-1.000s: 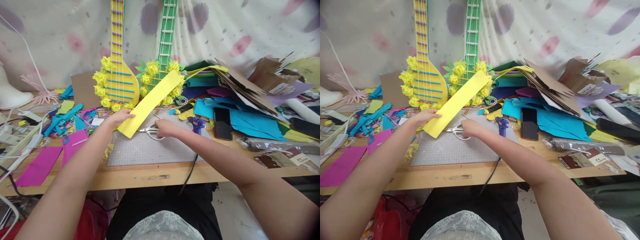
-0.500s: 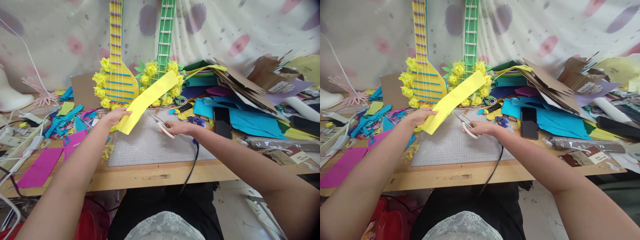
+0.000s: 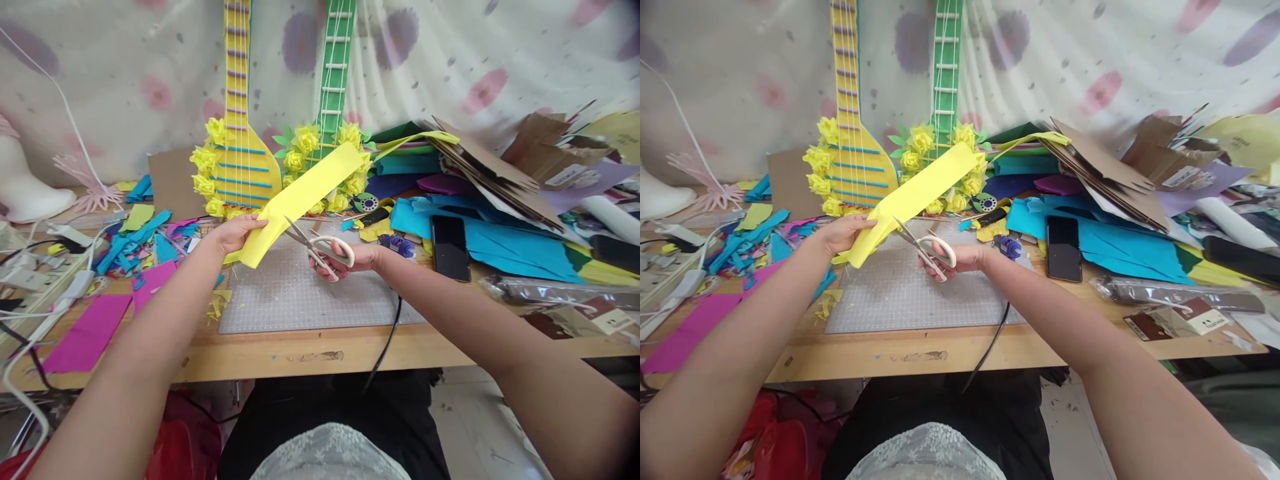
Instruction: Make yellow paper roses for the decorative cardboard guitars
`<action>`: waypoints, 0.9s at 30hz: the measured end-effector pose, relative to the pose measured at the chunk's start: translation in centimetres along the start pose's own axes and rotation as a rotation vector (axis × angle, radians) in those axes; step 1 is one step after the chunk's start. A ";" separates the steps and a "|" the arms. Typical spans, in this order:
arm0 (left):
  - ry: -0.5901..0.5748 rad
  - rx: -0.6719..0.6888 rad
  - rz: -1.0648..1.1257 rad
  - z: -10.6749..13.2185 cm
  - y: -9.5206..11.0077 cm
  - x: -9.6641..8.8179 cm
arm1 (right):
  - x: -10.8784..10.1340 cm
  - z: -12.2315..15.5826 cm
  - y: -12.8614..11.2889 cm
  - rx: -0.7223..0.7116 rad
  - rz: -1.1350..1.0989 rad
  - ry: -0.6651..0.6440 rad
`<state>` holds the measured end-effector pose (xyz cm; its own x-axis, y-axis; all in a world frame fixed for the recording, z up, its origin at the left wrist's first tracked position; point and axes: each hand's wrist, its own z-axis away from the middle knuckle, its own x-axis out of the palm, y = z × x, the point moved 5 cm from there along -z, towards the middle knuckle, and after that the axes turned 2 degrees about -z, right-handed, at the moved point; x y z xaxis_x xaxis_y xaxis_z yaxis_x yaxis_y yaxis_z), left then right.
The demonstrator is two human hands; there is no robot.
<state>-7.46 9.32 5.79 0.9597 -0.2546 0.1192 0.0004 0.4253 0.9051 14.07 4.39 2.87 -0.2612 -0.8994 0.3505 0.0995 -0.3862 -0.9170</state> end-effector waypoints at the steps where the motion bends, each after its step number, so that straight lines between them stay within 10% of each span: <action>1: -0.001 -0.005 -0.013 0.1 -0.1 -0.1 | 0.0 0.0 0.0 -0.016 0.009 -0.015; 27: -0.028 -0.061 -0.326 0.5 -0.8 1.0 | -0.2 0.6 -0.3 0.172 0.261 0.286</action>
<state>-6.67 8.25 5.39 0.8982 -0.4091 -0.1608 0.3240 0.3688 0.8712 14.65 4.60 3.16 -0.4595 -0.8879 0.0218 0.3496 -0.2034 -0.9146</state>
